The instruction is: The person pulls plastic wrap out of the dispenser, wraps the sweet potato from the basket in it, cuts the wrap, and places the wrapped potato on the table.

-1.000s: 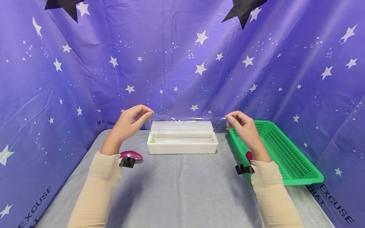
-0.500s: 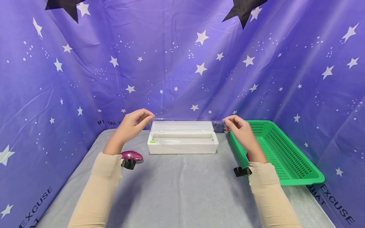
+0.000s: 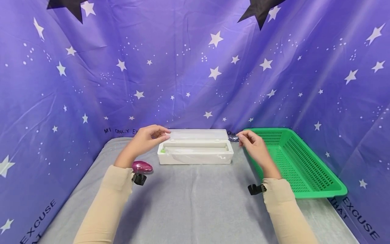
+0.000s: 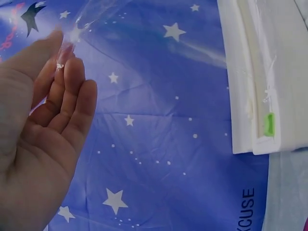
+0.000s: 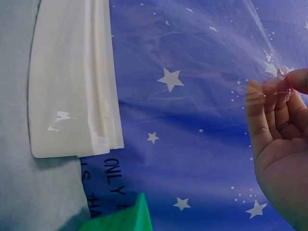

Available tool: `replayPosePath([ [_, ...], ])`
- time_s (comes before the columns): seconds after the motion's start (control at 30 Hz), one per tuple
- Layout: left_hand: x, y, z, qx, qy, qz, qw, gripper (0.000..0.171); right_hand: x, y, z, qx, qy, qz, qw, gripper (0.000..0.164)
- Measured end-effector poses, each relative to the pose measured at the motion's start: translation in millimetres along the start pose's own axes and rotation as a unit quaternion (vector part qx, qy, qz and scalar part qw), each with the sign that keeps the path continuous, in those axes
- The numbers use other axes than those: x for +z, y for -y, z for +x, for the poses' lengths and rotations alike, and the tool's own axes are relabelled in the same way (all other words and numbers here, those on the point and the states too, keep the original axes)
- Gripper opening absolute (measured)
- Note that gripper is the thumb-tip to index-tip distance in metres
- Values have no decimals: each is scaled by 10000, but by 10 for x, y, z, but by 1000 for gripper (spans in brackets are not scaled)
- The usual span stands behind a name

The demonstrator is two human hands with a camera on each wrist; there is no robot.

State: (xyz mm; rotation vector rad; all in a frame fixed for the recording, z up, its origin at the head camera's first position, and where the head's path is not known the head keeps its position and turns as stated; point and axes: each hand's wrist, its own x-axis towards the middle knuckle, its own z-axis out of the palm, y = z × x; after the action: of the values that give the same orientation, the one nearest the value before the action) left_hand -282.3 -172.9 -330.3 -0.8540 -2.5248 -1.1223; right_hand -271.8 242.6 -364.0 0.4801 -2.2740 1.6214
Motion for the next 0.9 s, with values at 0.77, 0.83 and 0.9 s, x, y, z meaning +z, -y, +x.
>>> replayPosePath([
  [0.77, 142, 7, -147, -384, 819, -1439, 9855, 16, 53, -54, -171, 279, 148, -286, 9991, 24],
  [0.83, 173, 5, -154, -455, 893, -1629, 9815, 16, 58, -88, -172, 292, 143, -267, 9991, 25],
  [0.9, 199, 9, -160, -502, 946, -1713, 9794, 16, 63, -102, -176, 274, 144, -255, 9992, 26],
])
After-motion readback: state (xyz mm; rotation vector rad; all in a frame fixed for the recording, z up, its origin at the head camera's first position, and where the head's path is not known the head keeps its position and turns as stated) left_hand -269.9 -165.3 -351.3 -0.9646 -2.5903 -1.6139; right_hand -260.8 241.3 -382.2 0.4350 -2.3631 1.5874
